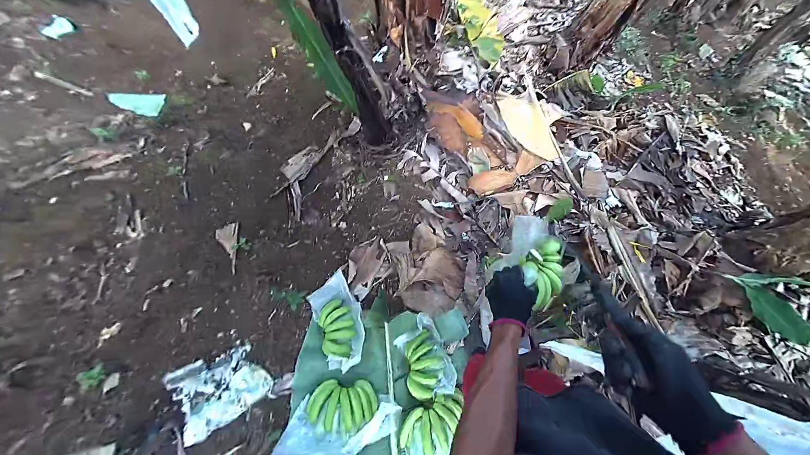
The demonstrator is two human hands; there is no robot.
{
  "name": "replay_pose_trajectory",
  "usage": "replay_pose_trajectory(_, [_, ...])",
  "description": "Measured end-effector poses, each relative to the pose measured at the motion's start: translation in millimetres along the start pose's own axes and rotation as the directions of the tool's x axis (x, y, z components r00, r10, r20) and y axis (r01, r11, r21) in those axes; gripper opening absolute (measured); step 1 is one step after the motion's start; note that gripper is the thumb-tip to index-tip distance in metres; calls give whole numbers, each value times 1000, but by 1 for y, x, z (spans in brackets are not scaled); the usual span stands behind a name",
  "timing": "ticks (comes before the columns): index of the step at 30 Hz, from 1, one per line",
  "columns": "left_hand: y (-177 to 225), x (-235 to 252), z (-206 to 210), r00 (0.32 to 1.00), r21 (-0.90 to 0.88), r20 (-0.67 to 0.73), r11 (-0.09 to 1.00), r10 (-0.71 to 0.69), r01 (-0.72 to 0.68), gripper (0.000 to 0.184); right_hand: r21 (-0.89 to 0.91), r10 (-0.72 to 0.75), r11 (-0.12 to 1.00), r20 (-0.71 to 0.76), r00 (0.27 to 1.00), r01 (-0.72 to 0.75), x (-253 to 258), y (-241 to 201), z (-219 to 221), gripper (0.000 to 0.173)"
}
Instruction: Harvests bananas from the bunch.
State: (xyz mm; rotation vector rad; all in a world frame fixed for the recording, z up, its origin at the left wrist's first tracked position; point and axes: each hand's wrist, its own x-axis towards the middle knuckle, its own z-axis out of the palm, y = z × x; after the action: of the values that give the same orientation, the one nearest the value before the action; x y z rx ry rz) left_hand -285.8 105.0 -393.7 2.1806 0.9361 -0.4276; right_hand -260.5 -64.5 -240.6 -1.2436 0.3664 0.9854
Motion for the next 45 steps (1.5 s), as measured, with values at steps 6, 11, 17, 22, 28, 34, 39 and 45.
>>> replay_pose_trajectory(6, [-107,-12,38,978,4,25,978,-209,208,36,-188,-146,974,-100,984,125,44,-22,-38,41])
replay_pose_trajectory(11, [-222,-72,54,885,19,136,894,-445,447,32,-319,91,943,-36,995,-98,49,17,-69,40])
replay_pose_trajectory(17, [-331,-198,62,739,96,255,777,-624,622,33,-413,224,848,-288,931,-331,22,48,1,33])
replay_pose_trajectory(22, [-403,-250,31,658,-22,-68,661,-750,750,46,-500,162,821,-261,952,-277,34,39,-1,29])
replay_pose_trajectory(28, [-290,-105,-14,852,-197,-376,930,-364,310,41,-503,19,861,-110,994,-72,73,32,-49,33])
replay_pose_trajectory(34, [-58,-6,-159,763,73,-551,930,339,-361,38,-465,-305,836,48,951,292,64,-38,-38,23])
replay_pose_trajectory(39, [146,-38,-303,131,432,-683,542,719,-721,35,-404,-776,592,-52,628,698,8,-168,-29,41])
replay_pose_trajectory(45, [336,-156,-419,-287,682,-468,135,836,-719,37,-431,-996,95,-37,87,897,-90,-317,-14,54])
